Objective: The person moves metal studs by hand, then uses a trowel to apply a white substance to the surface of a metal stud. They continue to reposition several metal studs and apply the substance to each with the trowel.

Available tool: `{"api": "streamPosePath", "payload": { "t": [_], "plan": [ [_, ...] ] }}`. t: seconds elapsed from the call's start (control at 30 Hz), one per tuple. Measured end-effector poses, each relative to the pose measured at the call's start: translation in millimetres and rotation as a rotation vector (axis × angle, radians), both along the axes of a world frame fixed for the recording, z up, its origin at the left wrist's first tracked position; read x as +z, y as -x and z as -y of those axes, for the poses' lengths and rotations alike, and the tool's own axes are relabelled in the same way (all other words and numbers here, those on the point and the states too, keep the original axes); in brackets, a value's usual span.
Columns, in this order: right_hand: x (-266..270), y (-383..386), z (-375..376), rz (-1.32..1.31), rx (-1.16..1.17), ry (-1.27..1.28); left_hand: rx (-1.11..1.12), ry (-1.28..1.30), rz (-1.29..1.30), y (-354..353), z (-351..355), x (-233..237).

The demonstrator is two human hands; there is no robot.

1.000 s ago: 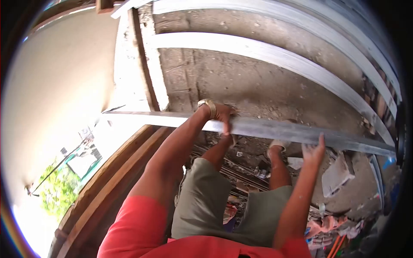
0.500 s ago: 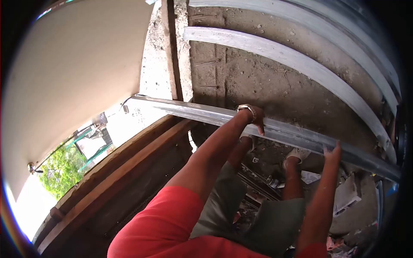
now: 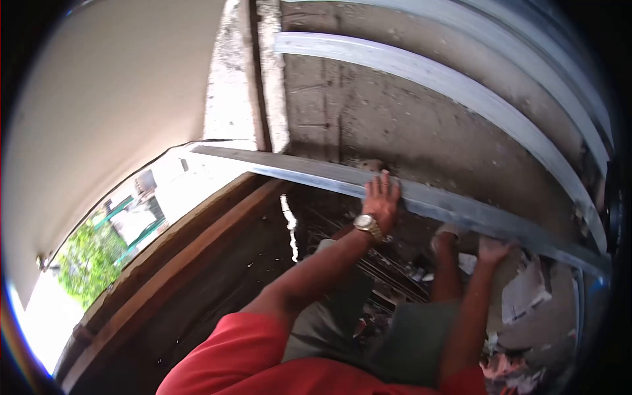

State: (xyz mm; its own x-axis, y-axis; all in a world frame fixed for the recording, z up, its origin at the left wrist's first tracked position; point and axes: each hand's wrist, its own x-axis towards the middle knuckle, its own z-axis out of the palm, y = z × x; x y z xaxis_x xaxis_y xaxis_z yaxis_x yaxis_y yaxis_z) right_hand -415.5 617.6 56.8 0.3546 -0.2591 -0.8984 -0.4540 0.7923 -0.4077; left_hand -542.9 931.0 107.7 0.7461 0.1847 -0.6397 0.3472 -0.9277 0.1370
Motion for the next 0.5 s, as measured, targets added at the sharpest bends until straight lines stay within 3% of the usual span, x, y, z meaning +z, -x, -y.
{"api": "streamPosePath", "payload": {
  "t": [0.13, 0.2, 0.27, 0.3, 0.33, 0.4, 0.5],
  "plan": [
    [-6.4, 2.1, 11.4, -0.092, -0.083, 0.001, -0.041, -0.032, -0.029, 4.2, 4.8, 2.7],
    [15.4, -11.5, -12.5, -0.022, 0.029, 0.023, -0.063, -0.050, -0.016, 29.4, 13.3, -1.4],
    [-24.9, 22.4, 10.8, -0.104, 0.159, 0.284, -0.191, -0.132, 0.041, 51.9, 20.1, 1.1],
    [-58.9, 39.8, 28.0, -0.057, 0.176, 0.234, -0.074, -0.036, 0.036, 47.3, 24.9, 9.2],
    [-27.8, 21.8, -3.8, -0.020, 0.166, 0.237, 0.044, 0.062, 0.016, 36.6, 27.2, 18.0],
    [-42.5, 29.1, -5.7, -0.116, 0.118, 0.210, 0.001, 0.126, -0.247, 17.7, 26.7, 31.4],
    [-31.9, 26.4, -13.7, -0.083, 0.104, 0.110, -0.094, 0.011, -0.122, -11.5, 7.4, 17.1]
  ]
}}
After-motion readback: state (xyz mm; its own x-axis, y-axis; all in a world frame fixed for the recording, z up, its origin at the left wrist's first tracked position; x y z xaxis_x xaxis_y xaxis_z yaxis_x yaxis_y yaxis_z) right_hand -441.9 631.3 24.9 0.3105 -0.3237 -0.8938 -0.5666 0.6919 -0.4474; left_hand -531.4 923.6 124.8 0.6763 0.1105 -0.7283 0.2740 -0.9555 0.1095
